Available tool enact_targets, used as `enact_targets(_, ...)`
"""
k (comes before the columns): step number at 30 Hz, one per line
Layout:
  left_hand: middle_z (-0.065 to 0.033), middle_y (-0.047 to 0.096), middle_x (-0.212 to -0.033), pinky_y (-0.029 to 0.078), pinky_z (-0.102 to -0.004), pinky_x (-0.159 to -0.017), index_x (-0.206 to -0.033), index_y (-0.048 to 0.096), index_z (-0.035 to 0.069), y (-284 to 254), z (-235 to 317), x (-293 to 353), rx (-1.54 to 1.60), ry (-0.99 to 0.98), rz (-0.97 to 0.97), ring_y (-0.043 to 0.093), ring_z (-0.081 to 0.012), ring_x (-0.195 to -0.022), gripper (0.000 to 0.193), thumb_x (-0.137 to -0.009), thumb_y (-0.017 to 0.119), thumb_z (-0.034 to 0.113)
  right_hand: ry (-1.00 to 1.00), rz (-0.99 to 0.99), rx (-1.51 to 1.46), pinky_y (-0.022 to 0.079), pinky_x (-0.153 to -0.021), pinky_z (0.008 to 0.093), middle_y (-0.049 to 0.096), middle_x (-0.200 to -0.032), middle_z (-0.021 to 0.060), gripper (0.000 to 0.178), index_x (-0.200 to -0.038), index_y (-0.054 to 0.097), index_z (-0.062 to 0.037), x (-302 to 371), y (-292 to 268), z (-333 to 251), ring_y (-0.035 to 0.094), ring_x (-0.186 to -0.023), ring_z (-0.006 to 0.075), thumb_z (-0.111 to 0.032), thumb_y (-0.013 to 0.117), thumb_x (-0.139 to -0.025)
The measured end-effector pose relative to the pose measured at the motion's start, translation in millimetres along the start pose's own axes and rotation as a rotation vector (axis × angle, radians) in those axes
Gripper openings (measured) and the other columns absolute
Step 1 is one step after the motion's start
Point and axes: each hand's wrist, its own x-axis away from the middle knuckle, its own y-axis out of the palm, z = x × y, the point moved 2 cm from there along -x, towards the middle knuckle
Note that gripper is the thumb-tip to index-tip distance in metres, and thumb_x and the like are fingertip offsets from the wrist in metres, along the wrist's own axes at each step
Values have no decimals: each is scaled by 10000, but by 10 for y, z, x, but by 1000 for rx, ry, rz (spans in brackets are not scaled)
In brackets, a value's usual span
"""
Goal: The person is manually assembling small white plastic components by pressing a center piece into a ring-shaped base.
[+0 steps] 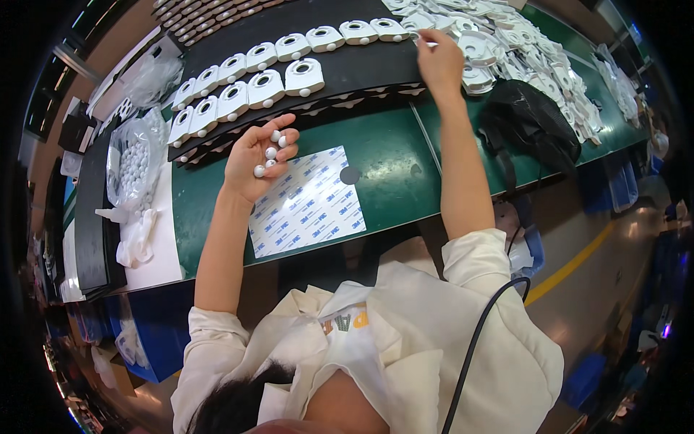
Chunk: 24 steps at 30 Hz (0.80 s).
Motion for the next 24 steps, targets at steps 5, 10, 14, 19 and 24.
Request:
enact_targets(5,-61,487,-732,266,-145,-327,-1050,470,22,-25,-19,6,-88,12,33,406,-73,-555,252,-899,479,224,-411,18,359,429,-851,340,611,-1078,89,344,-1117,585,-110,-103,-98,342,527,-1004,258,-120,601,-774)
enact_targets(10,-27,478,-680,240,-131,-324,-983,507,48,-38,-19,17,-156,17,30,385,-51,-549,260,-894,527,291,-410,-146,299,383,-907,373,586,-1134,64,397,-1179,541,-137,-155,73,520,458,-1062,300,-186,612,-791)
enact_targets(14,-12,473,-659,236,-142,-345,-957,512,42,-16,-9,28,-170,23,29,388,-46,-533,295,-854,592,306,-439,-105,490,423,-839,387,596,-1093,62,381,-1136,562,-117,-217,134,587,479,-1033,287,-252,619,-784)
enact_targets(19,10,456,-668,233,-138,-358,-974,543,35,-43,-3,25,-165,48,54,374,-41,-545,314,-829,625,301,-275,-149,551,422,-816,384,614,-1018,107,345,-1107,596,-111,-299,-113,398,506,-981,306,-232,624,-785)
enact_targets(24,-11,484,-783,239,-138,-365,-1120,530,47,41,19,24,-123,127,-7,379,-47,-566,333,-840,611,207,-164,32,426,437,-740,372,635,-902,88,236,-966,657,-88,-158,-413,353,548,-807,284,-198,648,-758)
